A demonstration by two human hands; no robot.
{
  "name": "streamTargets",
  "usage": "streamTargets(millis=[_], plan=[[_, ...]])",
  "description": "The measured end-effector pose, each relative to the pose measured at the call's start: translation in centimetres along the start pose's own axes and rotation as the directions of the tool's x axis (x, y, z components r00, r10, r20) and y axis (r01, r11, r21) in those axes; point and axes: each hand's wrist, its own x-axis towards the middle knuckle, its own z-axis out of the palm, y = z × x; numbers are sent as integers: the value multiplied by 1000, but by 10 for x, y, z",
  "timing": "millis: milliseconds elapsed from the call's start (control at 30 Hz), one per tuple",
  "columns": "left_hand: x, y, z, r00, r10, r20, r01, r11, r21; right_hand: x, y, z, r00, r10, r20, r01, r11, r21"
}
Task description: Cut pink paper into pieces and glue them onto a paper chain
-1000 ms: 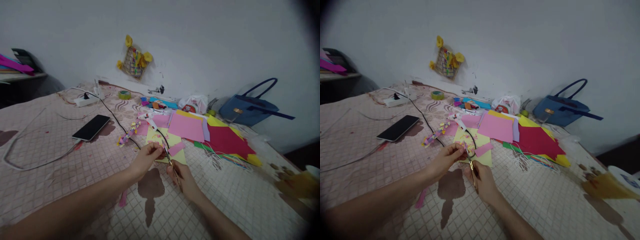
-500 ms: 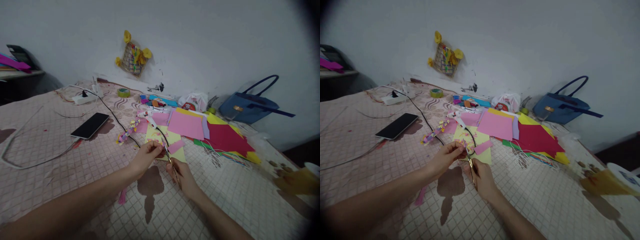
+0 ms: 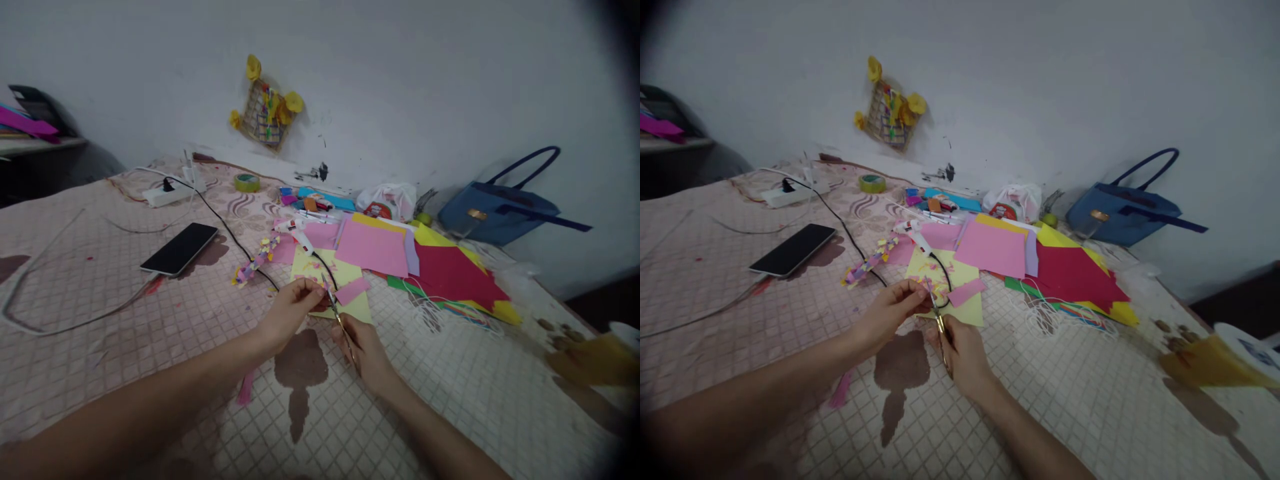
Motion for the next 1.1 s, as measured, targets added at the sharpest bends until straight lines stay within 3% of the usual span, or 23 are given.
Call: streamTargets(millis=[567, 867, 1100], plan=[[1, 3, -1, 1000, 3, 31, -5, 998, 63, -3, -6, 0, 1000, 6, 22, -5, 999, -49], [4, 11, -4, 994, -35, 108, 25, 995, 94, -3, -4, -1, 1000, 16, 17, -15, 998, -58], [10, 17, -15, 965, -80, 249, 48, 990, 130, -4, -3, -4, 999, 31, 31, -27, 994, -109]])
